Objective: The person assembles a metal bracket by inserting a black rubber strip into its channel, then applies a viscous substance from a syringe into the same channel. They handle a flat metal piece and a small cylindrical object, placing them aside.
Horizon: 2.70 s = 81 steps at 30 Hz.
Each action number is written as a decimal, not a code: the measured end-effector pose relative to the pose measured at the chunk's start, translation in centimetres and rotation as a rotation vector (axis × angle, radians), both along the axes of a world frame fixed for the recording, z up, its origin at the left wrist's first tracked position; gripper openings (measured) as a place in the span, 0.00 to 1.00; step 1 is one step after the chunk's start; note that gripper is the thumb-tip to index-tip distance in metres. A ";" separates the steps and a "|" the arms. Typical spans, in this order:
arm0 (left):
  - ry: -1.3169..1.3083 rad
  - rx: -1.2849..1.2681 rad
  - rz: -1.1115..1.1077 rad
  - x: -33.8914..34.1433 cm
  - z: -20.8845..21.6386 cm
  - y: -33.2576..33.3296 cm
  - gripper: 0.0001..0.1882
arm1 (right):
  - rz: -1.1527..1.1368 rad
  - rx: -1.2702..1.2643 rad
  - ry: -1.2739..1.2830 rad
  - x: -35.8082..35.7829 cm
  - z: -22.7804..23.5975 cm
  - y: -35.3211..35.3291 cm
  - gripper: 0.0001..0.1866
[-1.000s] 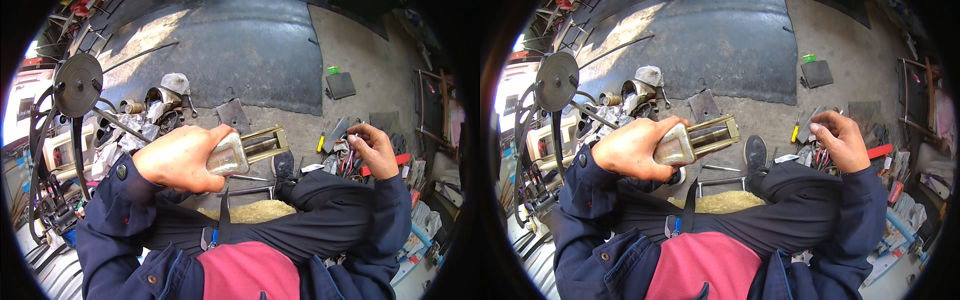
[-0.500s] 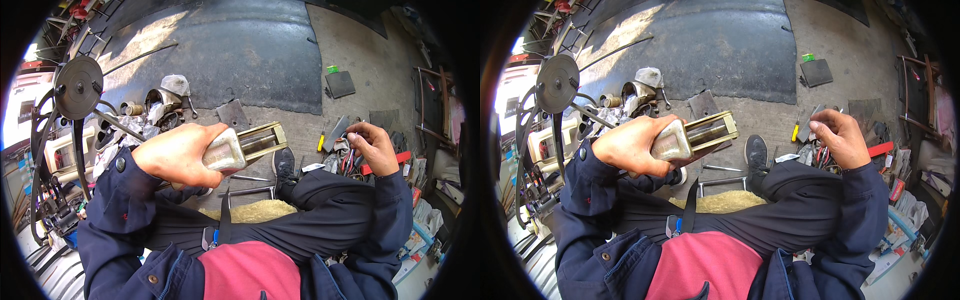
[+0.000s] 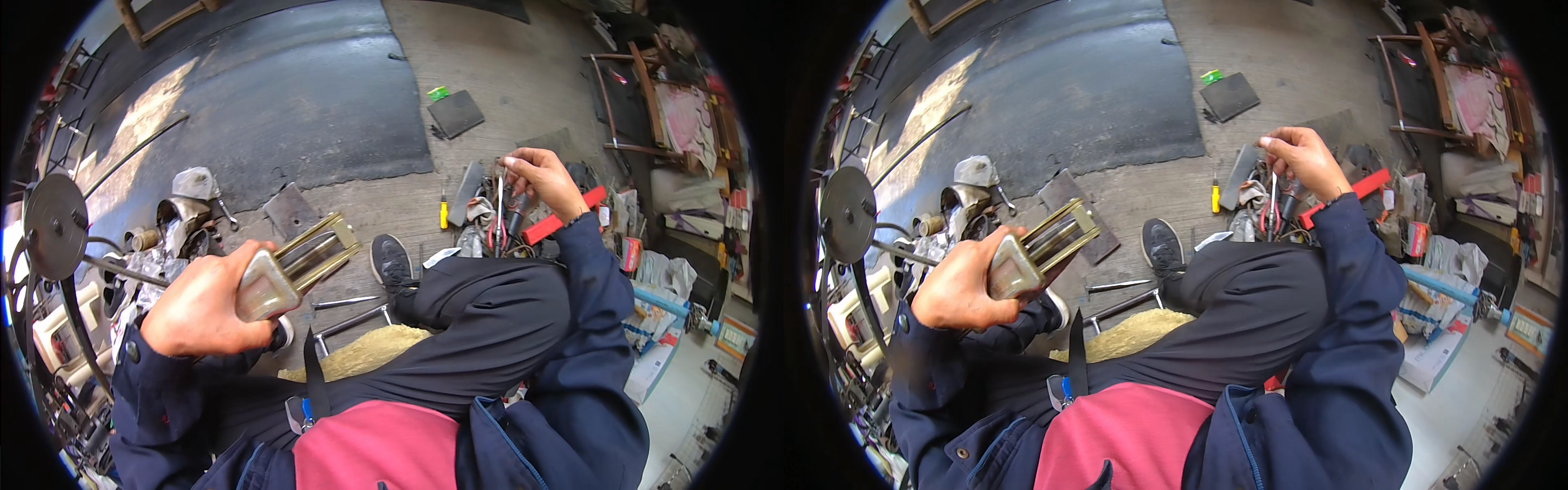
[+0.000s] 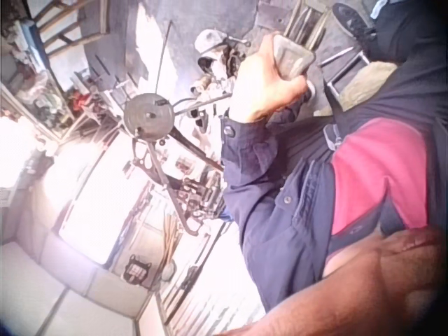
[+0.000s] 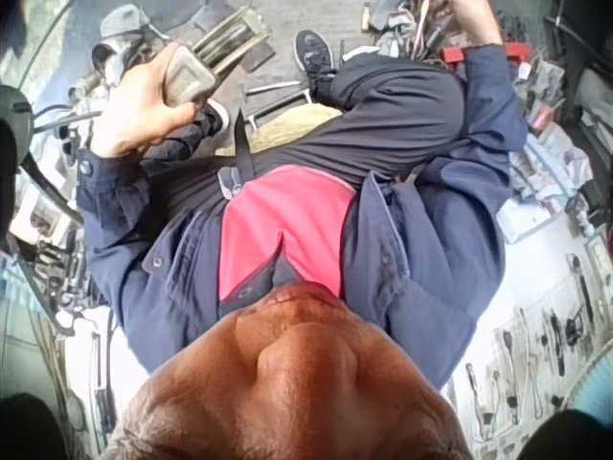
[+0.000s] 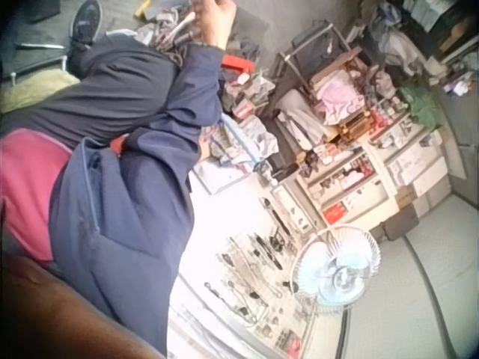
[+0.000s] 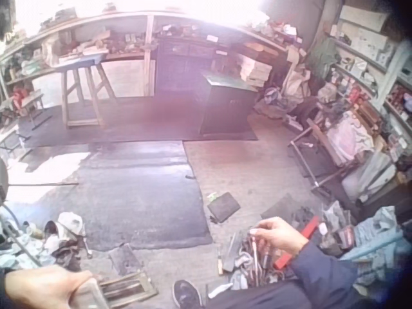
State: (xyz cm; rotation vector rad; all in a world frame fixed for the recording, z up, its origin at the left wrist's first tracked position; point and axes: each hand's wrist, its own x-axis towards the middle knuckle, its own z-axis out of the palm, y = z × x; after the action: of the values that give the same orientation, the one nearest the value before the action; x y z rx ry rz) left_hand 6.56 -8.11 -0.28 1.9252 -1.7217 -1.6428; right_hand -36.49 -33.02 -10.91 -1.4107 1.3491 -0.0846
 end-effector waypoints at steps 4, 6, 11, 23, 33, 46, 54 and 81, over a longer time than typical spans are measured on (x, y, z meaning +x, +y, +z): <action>-0.080 -0.064 -0.026 -0.4 -0.2 0.3 0.41 | -0.140 -0.025 -0.022 -4.1 -3.8 -1.2 0.12; -0.035 -0.091 -0.020 -0.5 -0.1 0.3 0.39 | -0.214 -0.040 0.029 -6.4 -6.3 -1.1 0.12; -0.052 -0.104 0.028 -1.0 -0.1 0.5 0.38 | -0.434 -0.183 0.194 -11.7 -13.5 2.8 0.14; -0.023 -0.006 0.085 -2.9 0.5 0.1 0.40 | -0.422 -0.098 0.446 -7.2 -21.8 19.2 0.21; 0.040 -0.046 0.114 -2.8 -0.7 1.3 0.39 | -0.500 -0.592 0.058 -2.5 -23.0 26.6 0.18; 0.035 -0.111 0.087 -2.7 -1.3 2.1 0.27 | -0.509 -0.071 0.201 -7.9 -18.5 42.5 0.15; 0.091 -0.076 0.107 -2.3 -1.5 2.6 0.29 | -0.418 -0.076 0.193 -6.0 -19.7 40.8 0.14; -0.078 -0.153 0.131 -0.8 -2.9 3.2 0.21 | -1.482 -0.490 0.746 -38.4 -21.5 54.2 0.13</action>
State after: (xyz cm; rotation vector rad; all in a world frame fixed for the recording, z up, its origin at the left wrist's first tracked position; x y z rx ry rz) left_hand 5.81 -4.88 -3.20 2.0071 -1.6545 -1.3681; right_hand -74.86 21.22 -32.43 -0.4571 2.9022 -0.9758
